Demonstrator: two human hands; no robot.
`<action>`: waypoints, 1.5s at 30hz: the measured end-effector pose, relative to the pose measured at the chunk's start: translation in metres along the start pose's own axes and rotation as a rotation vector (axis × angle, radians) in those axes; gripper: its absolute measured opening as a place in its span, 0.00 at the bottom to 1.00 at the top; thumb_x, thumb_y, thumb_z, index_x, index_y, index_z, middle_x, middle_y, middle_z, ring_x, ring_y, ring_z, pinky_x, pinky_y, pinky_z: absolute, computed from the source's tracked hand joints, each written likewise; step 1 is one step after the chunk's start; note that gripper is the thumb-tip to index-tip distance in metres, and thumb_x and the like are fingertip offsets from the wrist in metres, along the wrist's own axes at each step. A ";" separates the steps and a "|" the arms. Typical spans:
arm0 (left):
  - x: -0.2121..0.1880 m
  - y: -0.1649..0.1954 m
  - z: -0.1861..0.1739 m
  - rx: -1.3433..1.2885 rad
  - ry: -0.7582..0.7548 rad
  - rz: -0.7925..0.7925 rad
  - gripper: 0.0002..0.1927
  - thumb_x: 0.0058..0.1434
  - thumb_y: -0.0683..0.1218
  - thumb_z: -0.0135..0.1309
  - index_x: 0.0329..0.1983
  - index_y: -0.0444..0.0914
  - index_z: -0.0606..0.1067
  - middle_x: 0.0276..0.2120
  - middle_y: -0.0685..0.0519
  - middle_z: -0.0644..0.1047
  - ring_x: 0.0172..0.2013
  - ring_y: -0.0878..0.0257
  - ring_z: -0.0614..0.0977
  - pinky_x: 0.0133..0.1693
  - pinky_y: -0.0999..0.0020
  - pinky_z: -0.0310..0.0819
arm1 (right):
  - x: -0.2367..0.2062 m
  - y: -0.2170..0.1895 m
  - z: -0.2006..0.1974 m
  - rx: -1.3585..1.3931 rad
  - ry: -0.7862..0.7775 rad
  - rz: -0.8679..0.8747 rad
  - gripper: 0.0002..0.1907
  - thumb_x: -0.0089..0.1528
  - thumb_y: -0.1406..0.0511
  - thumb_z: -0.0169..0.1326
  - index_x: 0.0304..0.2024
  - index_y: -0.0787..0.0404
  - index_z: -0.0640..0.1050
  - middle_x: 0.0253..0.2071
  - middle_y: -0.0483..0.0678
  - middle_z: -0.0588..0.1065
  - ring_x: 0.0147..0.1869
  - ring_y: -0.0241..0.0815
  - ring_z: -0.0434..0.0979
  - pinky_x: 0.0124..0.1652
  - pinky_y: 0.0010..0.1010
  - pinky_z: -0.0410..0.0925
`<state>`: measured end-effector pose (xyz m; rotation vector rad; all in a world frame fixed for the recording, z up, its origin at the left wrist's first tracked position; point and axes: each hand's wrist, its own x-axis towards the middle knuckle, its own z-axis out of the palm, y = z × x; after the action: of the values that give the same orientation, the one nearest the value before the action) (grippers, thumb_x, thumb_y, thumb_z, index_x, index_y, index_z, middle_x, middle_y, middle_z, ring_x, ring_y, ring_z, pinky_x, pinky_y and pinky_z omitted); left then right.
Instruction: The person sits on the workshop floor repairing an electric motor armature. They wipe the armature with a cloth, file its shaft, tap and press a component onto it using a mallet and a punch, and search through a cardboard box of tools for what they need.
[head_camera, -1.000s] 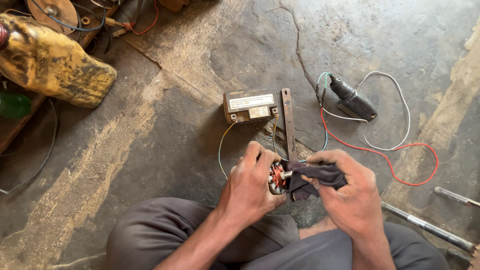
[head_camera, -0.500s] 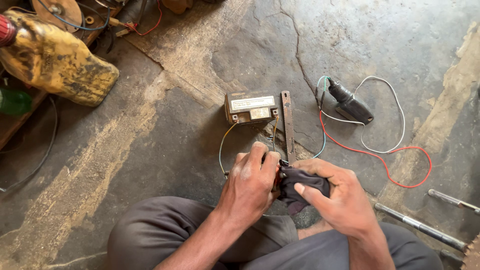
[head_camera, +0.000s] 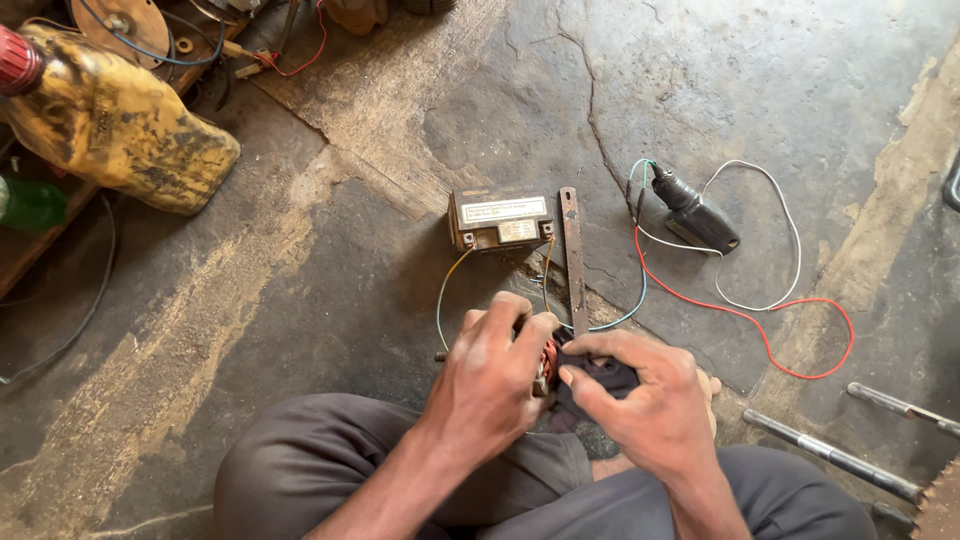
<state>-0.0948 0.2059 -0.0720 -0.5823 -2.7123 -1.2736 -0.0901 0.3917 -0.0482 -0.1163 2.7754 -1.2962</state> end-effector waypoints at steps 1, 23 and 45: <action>0.000 0.002 -0.002 -0.035 0.013 0.005 0.36 0.36 0.38 0.69 0.53 0.37 0.73 0.45 0.43 0.71 0.43 0.44 0.77 0.44 0.51 0.74 | 0.000 -0.003 -0.001 0.010 0.006 0.012 0.12 0.49 0.69 0.66 0.36 0.61 0.84 0.32 0.45 0.83 0.33 0.33 0.83 0.36 0.24 0.73; -0.003 0.017 -0.036 -0.020 0.150 0.410 0.26 0.65 0.40 0.63 0.65 0.35 0.69 0.52 0.45 0.73 0.50 0.51 0.79 0.51 0.56 0.76 | -0.031 0.030 0.002 0.536 0.221 0.106 0.04 0.59 0.73 0.59 0.32 0.69 0.77 0.31 0.48 0.76 0.36 0.33 0.72 0.38 0.25 0.66; -0.006 0.016 -0.031 -0.548 0.010 -0.285 0.60 0.33 0.66 0.77 0.66 0.38 0.65 0.41 0.51 0.79 0.42 0.62 0.86 0.47 0.67 0.85 | -0.037 0.040 -0.018 0.485 0.178 -0.316 0.11 0.59 0.71 0.67 0.41 0.70 0.80 0.38 0.58 0.81 0.43 0.44 0.83 0.45 0.27 0.75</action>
<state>-0.0854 0.1903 -0.0419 -0.2193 -2.4878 -2.1078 -0.0567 0.4348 -0.0654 -0.4394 2.5523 -2.1109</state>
